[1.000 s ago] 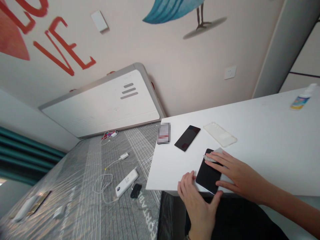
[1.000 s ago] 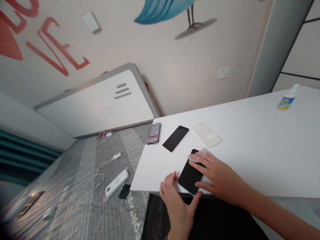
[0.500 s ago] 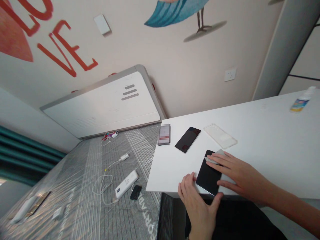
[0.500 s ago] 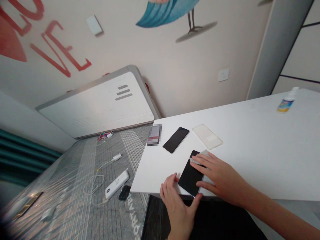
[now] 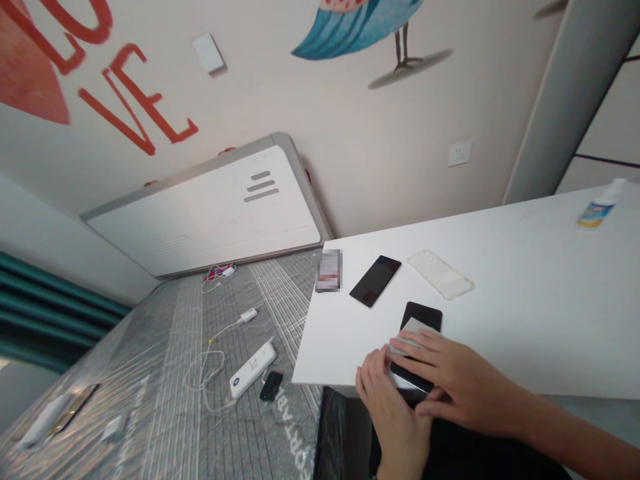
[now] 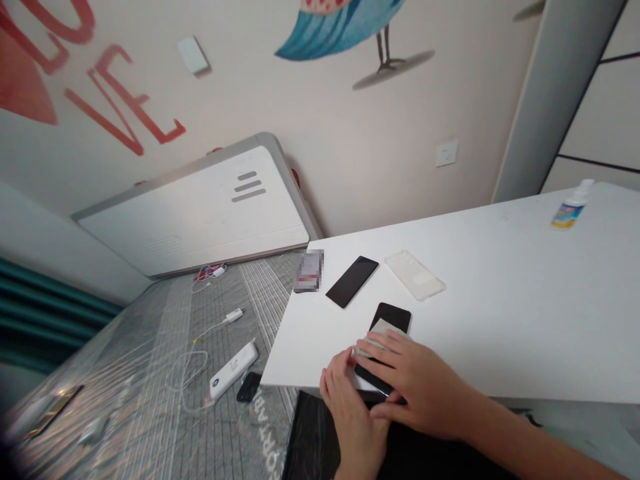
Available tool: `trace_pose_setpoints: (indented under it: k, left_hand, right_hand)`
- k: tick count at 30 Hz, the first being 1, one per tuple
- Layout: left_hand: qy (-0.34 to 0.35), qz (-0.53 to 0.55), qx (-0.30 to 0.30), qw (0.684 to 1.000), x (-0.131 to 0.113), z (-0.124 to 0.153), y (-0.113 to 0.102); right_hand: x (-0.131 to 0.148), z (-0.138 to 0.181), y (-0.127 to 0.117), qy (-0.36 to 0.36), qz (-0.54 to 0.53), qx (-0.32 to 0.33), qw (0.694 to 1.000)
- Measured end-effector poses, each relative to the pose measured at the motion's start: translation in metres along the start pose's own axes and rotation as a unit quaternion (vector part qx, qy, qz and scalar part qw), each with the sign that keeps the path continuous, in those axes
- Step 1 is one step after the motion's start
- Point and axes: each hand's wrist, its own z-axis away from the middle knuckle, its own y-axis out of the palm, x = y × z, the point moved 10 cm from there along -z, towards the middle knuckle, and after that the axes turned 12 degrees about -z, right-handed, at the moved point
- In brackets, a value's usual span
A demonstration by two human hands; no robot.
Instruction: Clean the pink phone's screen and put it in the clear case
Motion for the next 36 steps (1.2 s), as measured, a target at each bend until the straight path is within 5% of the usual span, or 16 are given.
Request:
trace_pose_setpoints:
  k: [5,10,14,18,23,27,31,36]
  left_hand:
    - [-0.012,-0.001,0.000,1.000,0.002,-0.001,-0.001]
    - [-0.003,-0.003,-0.013,1.000,0.000,-0.001,-0.003]
    - [-0.021,0.015,-0.006,1.000,0.001,-0.003,-0.003]
    - [-0.010,0.021,-0.003,1.000,-0.001,-0.004,-0.004]
    - [-0.011,0.025,0.007,1.000,0.001,-0.004,-0.002]
    - [-0.008,0.024,0.000,1.000,0.000,-0.005,-0.003]
    - [-0.008,0.018,0.002,1.000,0.000,-0.004,-0.001]
    - [-0.004,0.017,0.004,1.000,0.001,-0.002,0.001]
  right_hand:
    - [-0.015,0.002,-0.018,0.055,0.012,-0.045,0.997]
    - [0.005,0.012,-0.002,-0.023,-0.018,0.041,0.999]
    - [-0.012,0.020,-0.018,0.022,0.021,-0.022,0.999]
    - [-0.003,0.026,-0.010,-0.024,-0.023,0.030,0.999]
    - [-0.006,0.030,-0.028,0.014,-0.031,-0.031,0.999]
    - [0.001,0.032,-0.017,-0.024,-0.048,0.045,0.998]
    - [-0.012,0.028,-0.032,0.021,0.016,-0.032,0.999]
    - [0.006,0.021,-0.011,-0.035,-0.014,0.038,0.999]
